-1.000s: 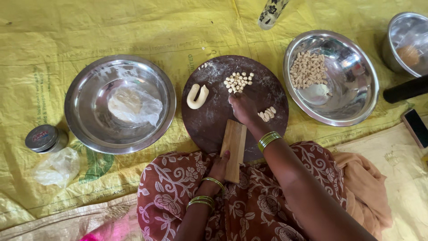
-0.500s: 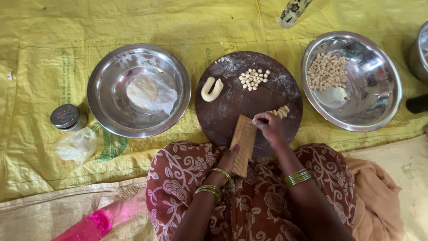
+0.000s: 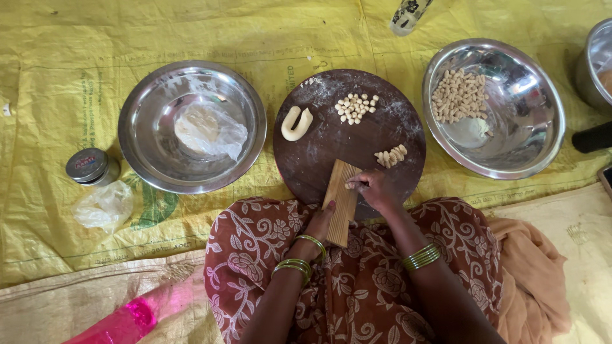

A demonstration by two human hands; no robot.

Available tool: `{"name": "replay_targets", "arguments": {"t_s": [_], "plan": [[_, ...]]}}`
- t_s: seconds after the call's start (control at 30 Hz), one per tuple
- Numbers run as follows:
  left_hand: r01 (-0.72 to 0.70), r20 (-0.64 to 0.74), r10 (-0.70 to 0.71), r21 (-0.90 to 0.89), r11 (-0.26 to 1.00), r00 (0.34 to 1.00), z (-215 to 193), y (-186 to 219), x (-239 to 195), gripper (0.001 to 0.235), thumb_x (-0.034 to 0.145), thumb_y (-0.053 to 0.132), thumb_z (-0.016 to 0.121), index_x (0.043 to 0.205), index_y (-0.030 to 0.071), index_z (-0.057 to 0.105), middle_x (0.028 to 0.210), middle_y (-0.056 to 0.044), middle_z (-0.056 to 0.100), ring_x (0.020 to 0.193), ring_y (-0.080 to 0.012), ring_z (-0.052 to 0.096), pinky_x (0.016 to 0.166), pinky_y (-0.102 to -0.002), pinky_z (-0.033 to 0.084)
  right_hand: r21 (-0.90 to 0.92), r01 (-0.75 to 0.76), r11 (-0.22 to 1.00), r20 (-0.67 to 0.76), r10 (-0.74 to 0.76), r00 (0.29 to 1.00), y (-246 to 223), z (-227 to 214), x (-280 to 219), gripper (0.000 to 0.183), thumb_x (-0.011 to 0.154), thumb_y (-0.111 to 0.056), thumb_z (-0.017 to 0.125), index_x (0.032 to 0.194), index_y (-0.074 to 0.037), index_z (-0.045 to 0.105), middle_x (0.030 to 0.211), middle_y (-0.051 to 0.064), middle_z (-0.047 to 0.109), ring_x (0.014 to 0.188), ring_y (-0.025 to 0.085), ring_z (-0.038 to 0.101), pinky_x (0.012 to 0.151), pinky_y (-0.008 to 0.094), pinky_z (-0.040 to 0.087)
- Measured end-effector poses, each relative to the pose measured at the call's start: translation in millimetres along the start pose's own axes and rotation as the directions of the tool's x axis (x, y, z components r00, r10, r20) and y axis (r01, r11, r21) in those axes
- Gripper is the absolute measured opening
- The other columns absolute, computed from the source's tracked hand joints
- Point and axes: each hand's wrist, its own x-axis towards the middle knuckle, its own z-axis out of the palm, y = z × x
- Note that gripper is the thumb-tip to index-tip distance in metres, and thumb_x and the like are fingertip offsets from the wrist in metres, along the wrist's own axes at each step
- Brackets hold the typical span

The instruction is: The person sits on the floor and uses a wooden scoring tool to press patterns into small dough balls on a round wooden board. The person repeatedly picks up dough pieces, scores them, and places them back on the board.

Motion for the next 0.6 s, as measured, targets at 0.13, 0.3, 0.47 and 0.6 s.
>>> {"name": "replay_targets", "arguments": {"t_s": [0.13, 0.3, 0.47, 0.6], "plan": [[-0.020, -0.003, 0.020, -0.036, 0.999, 1.000, -0.3, -2.1, 1.8, 0.070, 0.103, 0.060, 0.036, 0.133, 0.000, 0.058, 0.097, -0.012, 0.074, 0.078, -0.0187, 0.074, 0.072, -0.035, 0.063, -0.010, -0.109, 0.994, 0.102, 0.110, 0.989, -8.7, -3.0, 0.9, 0.015, 0.086, -0.019, 0.075, 0.100, -0.019, 0.080, 0.115, 0.000, 0.076, 0.098, 0.015, 0.075, 0.085, 0.037, 0.061], [-0.046, -0.039, 0.046, -0.011, 0.999, 0.998, 0.6, -7.6, 8.1, 0.066, 0.103, 0.059, 0.037, 0.135, 0.004, 0.056, 0.094, -0.008, 0.073, 0.075, -0.0151, 0.071, 0.071, -0.031, 0.061, 0.015, -0.191, 0.982, 0.189, 0.185, 0.964, -21.0, -7.2, 6.6, 0.011, 0.087, -0.017, 0.075, 0.097, -0.012, 0.075, 0.103, 0.005, 0.078, 0.091, 0.016, 0.074, 0.080, 0.036, 0.061], [-0.013, -0.047, 0.018, 0.097, 0.995, 0.999, -0.4, -5.7, 7.6, 0.072, 0.103, 0.062, 0.032, 0.133, 0.001, 0.059, 0.092, -0.010, 0.072, 0.074, -0.0163, 0.070, 0.073, -0.033, 0.060, -0.068, -0.195, 0.978, 0.181, 0.205, 0.962, -32.3, -12.7, 14.7, 0.029, 0.080, -0.024, 0.085, 0.098, -0.008, 0.069, 0.095, 0.005, 0.076, 0.085, 0.015, 0.071, 0.076, 0.033, 0.057], [0.006, -0.068, 0.001, 0.104, 0.995, 0.998, 1.3, -2.2, 3.5, 0.074, 0.100, 0.064, 0.032, 0.132, 0.004, 0.060, 0.096, -0.008, 0.073, 0.081, -0.0164, 0.070, 0.080, -0.034, 0.057, -0.117, -0.237, 0.964, 0.157, 0.254, 0.954, -43.1, -17.1, 14.3, 0.031, 0.080, -0.026, 0.085, 0.099, -0.008, 0.068, 0.095, 0.006, 0.076, 0.084, 0.016, 0.071, 0.073, 0.034, 0.057]]}}
